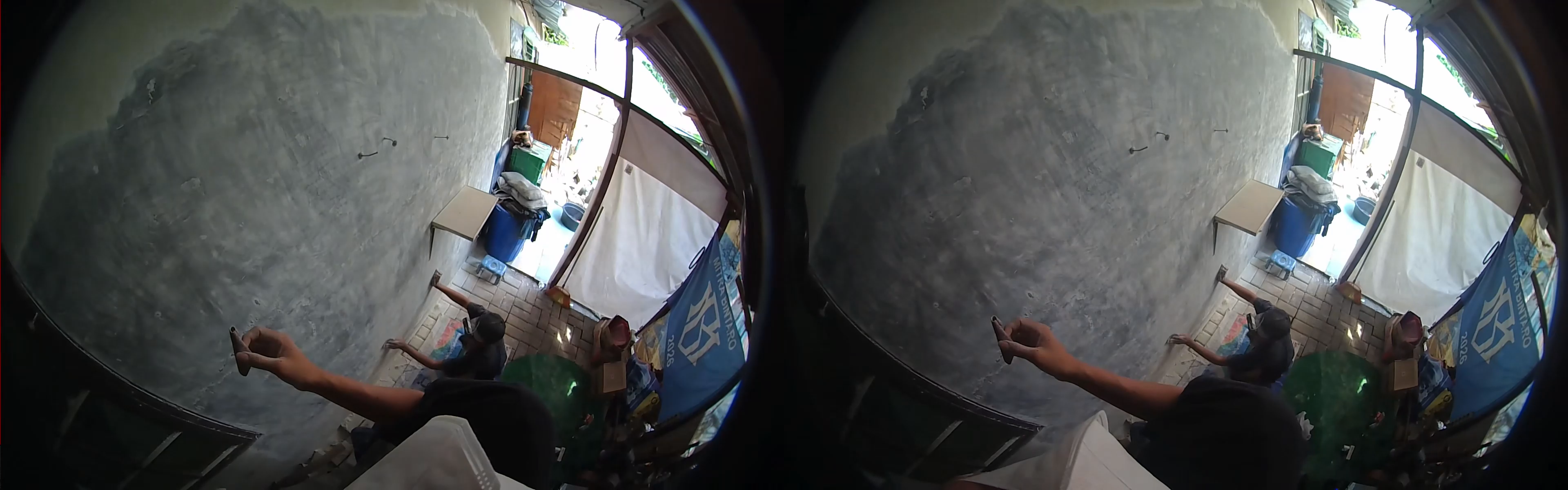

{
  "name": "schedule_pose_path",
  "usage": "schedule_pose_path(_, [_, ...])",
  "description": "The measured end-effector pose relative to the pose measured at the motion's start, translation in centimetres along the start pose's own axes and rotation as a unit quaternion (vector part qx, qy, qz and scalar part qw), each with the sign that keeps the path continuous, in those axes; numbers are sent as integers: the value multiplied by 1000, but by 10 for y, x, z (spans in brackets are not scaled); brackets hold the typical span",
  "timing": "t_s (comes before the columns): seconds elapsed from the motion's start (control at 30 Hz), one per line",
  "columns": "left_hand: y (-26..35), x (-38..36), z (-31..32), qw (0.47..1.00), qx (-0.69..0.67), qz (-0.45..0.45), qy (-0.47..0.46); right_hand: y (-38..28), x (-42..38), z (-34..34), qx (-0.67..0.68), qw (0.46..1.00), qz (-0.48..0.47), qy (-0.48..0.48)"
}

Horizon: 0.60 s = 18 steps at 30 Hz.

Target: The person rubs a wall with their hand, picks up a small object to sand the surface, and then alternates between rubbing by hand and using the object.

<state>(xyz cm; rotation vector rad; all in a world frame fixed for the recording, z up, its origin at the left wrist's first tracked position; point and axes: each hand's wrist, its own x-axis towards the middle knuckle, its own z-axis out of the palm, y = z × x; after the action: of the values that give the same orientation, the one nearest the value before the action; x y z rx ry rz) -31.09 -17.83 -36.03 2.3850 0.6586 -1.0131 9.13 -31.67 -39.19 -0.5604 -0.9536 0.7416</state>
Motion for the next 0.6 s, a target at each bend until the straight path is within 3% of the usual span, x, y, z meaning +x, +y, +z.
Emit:
schedule_pose_path(0.03, [-15, 5, 8, 998, 28, 49, 16, 0, 0, 0, -5, 1000, -2, -3])
schedule_pose_path(0.07, [11, -4, -6, 998, 30, 48, 17, 0, 0, -1, -4, 1000, -4, -3])
schedule_pose_path(0.13, [58, -25, -31, 997, -25, -72, -19, 2, -1, -2, 8, 1000, -2, -13])
schedule_pose_path(0.37, [61, -25, -35, 995, -16, -90, -37, 8, -2, -3, 12, 1000, -14, -9])
schedule_pose_path(0.43, [43, -15, -24, 999, -30, -21, -15, 8, -3, -3, 8, 1000, -11, -6])
schedule_pose_path(0.6, [52, -22, -27, 998, 4, -57, -21, 5, -4, 0, 7, 1000, -3, 0])
